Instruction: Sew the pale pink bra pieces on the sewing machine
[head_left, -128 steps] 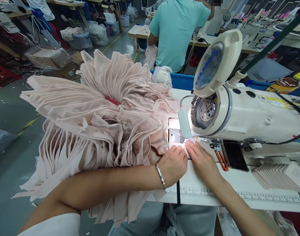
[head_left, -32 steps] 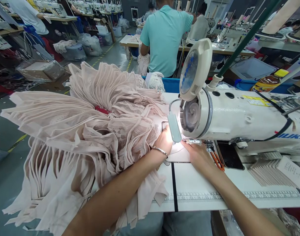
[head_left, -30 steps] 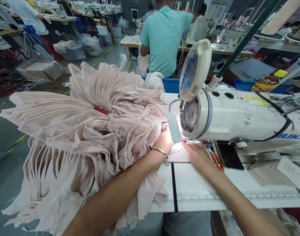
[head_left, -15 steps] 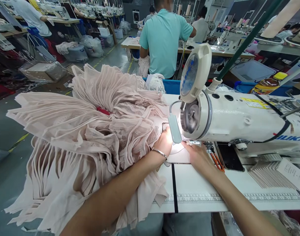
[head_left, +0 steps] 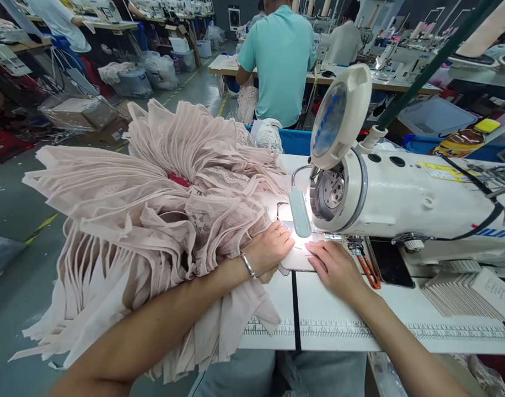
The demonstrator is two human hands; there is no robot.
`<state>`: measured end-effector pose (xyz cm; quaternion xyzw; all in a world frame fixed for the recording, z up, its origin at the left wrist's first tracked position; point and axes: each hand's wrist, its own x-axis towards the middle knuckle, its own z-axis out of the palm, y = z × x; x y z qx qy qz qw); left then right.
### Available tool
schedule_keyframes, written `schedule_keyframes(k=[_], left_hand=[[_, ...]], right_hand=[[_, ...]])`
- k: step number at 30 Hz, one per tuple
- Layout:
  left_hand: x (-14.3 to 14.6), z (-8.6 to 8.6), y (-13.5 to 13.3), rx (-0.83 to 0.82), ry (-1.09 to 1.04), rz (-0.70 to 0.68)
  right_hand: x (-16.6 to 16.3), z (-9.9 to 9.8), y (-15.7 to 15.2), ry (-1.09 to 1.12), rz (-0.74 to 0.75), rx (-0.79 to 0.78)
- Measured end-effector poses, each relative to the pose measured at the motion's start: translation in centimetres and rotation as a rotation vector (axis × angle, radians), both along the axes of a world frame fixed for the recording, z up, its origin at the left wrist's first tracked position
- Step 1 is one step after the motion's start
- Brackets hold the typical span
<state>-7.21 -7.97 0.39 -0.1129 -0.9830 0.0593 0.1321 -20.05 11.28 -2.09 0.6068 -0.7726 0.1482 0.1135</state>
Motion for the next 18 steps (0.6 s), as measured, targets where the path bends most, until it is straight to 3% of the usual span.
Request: schedule_keyframes(k=[10, 18], left_hand=[[-0.3, -0.2, 1.4, 0.032, 0.066, 0.037], [-0.6, -0.1, 2.9, 0.120, -0.071, 0.178]], right_hand=[[0.1, -0.3, -0.5, 0.039, 0.002, -0.087], [-0.1, 0.5, -0.3, -0.151, -0.005, -0.108]])
